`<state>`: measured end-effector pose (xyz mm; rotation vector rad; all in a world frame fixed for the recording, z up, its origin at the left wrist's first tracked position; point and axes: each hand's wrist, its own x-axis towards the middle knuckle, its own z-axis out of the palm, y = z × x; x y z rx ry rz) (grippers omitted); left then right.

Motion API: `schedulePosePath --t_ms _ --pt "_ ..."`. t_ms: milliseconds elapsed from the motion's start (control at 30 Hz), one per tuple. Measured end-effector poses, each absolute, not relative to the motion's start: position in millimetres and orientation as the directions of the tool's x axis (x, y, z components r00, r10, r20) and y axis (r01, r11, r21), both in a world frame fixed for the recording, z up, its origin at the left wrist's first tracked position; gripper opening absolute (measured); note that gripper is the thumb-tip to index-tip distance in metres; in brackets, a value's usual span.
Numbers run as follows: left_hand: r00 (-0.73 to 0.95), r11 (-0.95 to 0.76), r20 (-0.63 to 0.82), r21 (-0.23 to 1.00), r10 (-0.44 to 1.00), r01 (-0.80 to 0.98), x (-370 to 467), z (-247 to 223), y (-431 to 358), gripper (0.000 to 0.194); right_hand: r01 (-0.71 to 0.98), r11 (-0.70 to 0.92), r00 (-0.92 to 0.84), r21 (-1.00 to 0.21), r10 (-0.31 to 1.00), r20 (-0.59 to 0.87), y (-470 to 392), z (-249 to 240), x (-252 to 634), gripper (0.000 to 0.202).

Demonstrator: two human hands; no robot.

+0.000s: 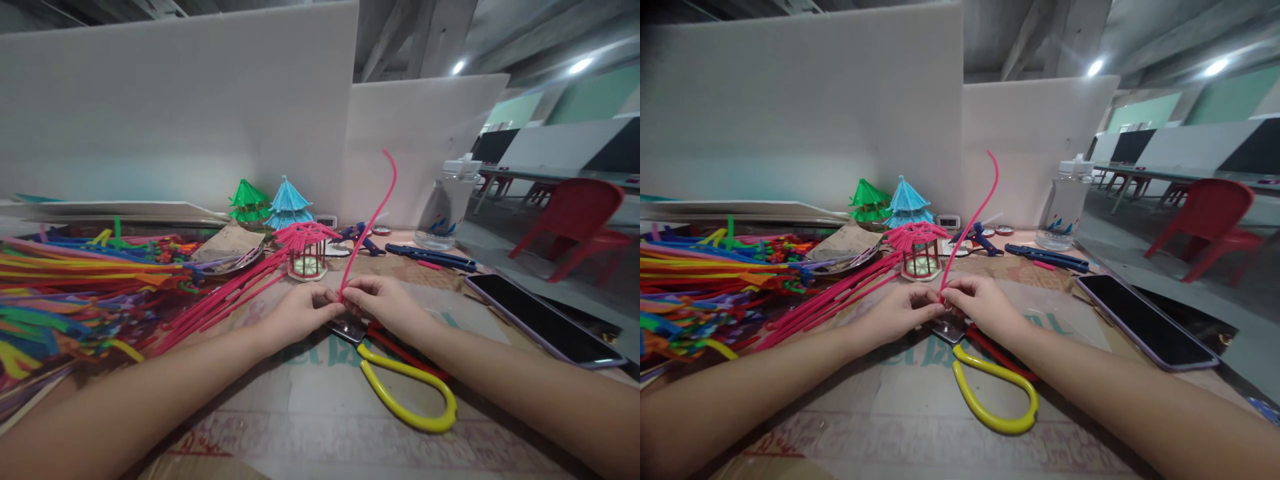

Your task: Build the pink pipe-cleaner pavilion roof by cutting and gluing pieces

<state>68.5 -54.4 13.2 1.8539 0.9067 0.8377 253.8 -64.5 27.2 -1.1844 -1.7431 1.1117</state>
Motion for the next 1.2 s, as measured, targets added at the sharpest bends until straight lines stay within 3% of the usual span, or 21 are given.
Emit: schedulePosePath --t_ms 467,733,1100,1200 --pt "0.489 -0.301 0.132 0.91 0.862 0.286 69.7 17.2 -54.9 0.02 0.326 0.173 -0.287 -0.929 0.955 0.077 -65.9 30.6 251.6 0.021" --pt "0.55 -0.468 0.247 0.829 0.798 0.306 68.1 16.5 -53.1 0.029 0.345 0.195 -0.272 -0.918 0.957 0.101 -65.5 29.1 252.9 0.024" --pt "0.537 -0.403 0.197 0.865 0.82 0.298 67.6 15.2 -53.6 0.029 0.171 0.093 -0.284 -0.981 0.958 0.041 -63.5 26.1 254.8 0.038" --pt "0.537 -0.4 0.187 0.862 0.822 0.311 67.8 18.9 -55.8 0.027 0.188 0.103 -0.291 -0.977 0.956 0.045 -62.1 23.6 255.7 0.036"
